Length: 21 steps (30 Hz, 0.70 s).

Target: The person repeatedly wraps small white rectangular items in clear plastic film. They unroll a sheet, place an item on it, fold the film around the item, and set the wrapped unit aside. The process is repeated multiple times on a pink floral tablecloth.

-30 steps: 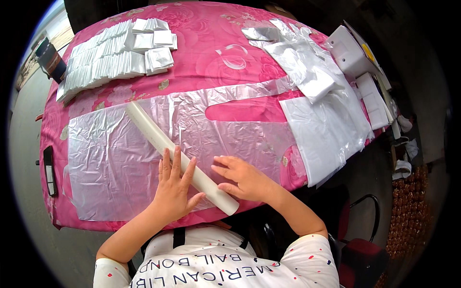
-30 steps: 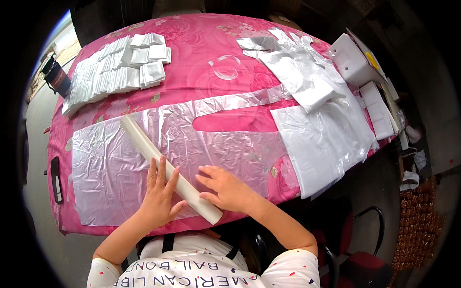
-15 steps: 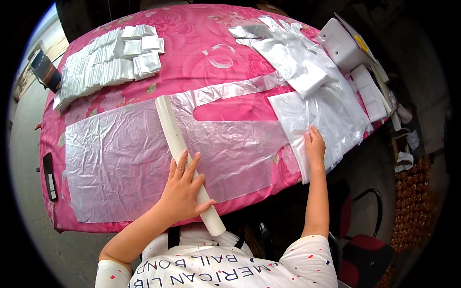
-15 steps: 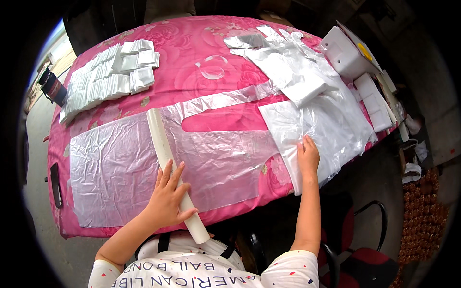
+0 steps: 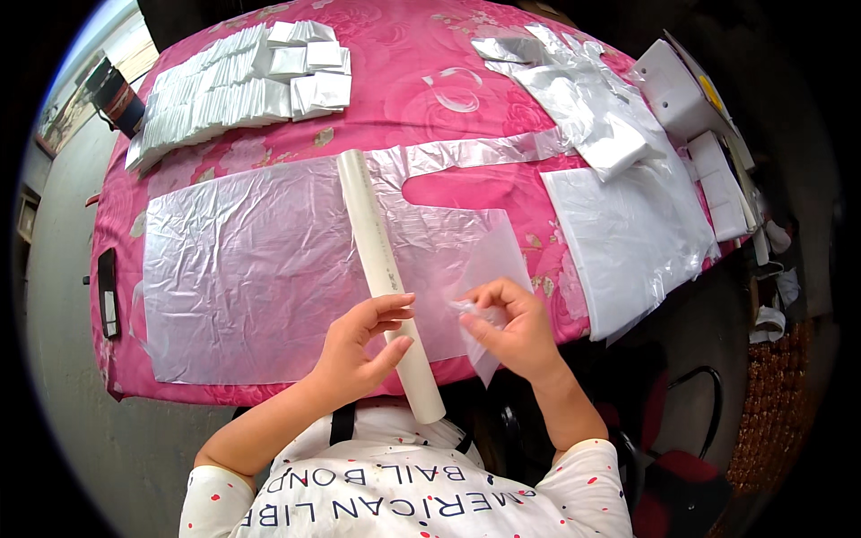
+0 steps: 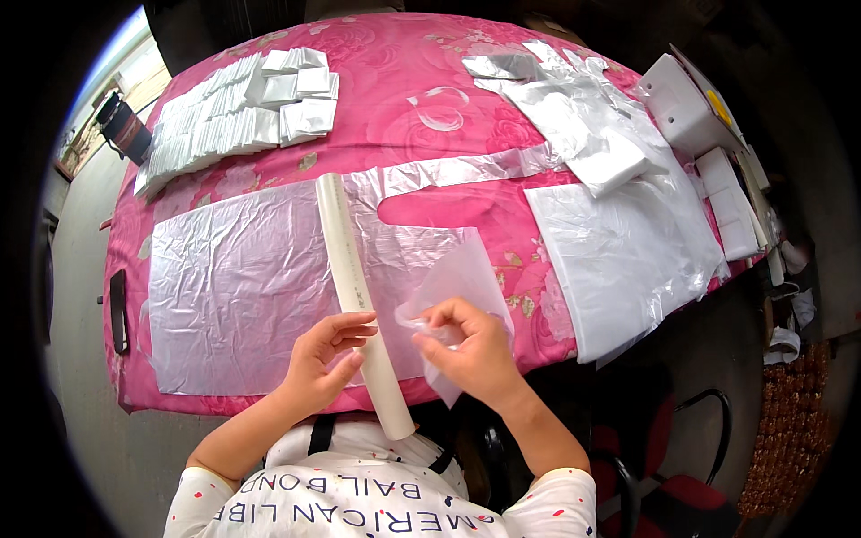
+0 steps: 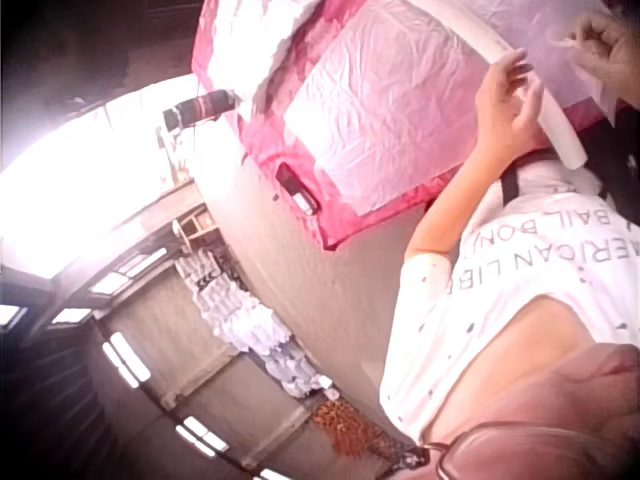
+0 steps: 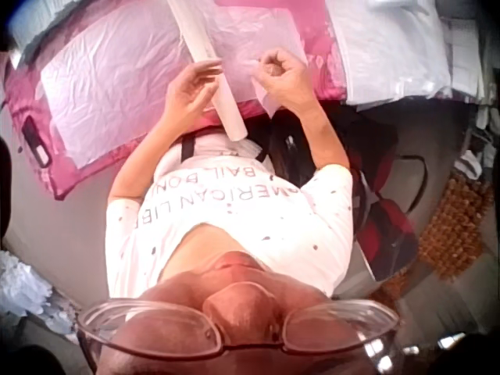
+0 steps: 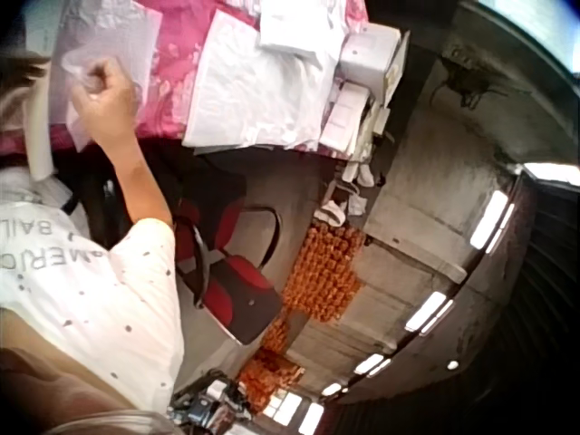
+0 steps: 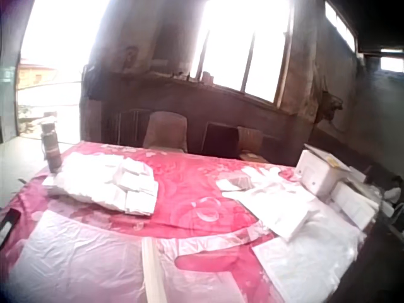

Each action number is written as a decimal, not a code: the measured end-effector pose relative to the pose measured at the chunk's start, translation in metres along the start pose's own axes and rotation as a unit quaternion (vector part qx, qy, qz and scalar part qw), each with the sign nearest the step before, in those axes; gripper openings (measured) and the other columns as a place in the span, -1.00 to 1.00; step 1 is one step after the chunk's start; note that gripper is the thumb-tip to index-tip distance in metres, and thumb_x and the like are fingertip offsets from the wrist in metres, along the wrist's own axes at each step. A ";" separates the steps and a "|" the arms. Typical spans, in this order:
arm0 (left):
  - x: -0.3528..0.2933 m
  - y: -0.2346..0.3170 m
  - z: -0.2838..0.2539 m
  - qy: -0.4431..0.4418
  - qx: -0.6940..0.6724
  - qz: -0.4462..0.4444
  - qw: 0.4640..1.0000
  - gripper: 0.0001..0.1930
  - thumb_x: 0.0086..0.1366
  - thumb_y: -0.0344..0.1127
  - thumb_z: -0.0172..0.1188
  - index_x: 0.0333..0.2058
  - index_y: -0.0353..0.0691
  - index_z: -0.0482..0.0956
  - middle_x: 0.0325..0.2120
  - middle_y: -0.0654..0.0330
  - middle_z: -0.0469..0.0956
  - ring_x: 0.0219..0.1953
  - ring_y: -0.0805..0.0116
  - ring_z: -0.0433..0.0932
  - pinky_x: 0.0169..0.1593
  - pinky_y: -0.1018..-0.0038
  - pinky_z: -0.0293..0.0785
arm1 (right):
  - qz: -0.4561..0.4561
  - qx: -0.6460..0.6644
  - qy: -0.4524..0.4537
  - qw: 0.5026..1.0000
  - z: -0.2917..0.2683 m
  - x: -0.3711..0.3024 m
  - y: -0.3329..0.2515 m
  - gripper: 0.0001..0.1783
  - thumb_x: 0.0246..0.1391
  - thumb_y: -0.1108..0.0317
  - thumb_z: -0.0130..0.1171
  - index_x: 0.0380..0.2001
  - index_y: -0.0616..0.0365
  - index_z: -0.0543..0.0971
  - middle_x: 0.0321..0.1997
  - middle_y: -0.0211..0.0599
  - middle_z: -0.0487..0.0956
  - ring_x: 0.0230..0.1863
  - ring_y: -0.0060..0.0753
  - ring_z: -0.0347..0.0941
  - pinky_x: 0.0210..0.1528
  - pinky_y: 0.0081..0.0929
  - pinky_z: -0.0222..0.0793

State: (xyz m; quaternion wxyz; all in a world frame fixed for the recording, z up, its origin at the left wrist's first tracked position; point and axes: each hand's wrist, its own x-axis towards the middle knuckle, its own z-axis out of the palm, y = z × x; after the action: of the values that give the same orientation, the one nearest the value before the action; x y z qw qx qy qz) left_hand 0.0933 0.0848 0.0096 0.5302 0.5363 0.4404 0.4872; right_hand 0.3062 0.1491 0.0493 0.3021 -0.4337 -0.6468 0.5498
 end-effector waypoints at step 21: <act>-0.032 -0.016 -0.046 0.016 -0.273 -0.210 0.939 -0.76 0.00 -0.42 0.38 -0.53 -0.19 0.41 -0.55 0.30 0.50 -0.49 0.59 0.48 -0.41 0.64 0.44 | -0.041 -0.116 -0.094 0.988 0.103 -0.008 -0.003 -0.72 -0.07 0.34 0.28 -0.35 0.24 0.45 -0.54 -0.34 0.46 -0.58 -0.53 0.39 -0.49 -0.56 0.32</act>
State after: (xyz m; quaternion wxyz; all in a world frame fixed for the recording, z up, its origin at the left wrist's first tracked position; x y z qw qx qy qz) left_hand 0.0444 0.0605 -0.0096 0.7392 0.2585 0.4017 0.4748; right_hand 0.2199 0.0963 0.0309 0.2095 -0.3850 -0.7493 0.4965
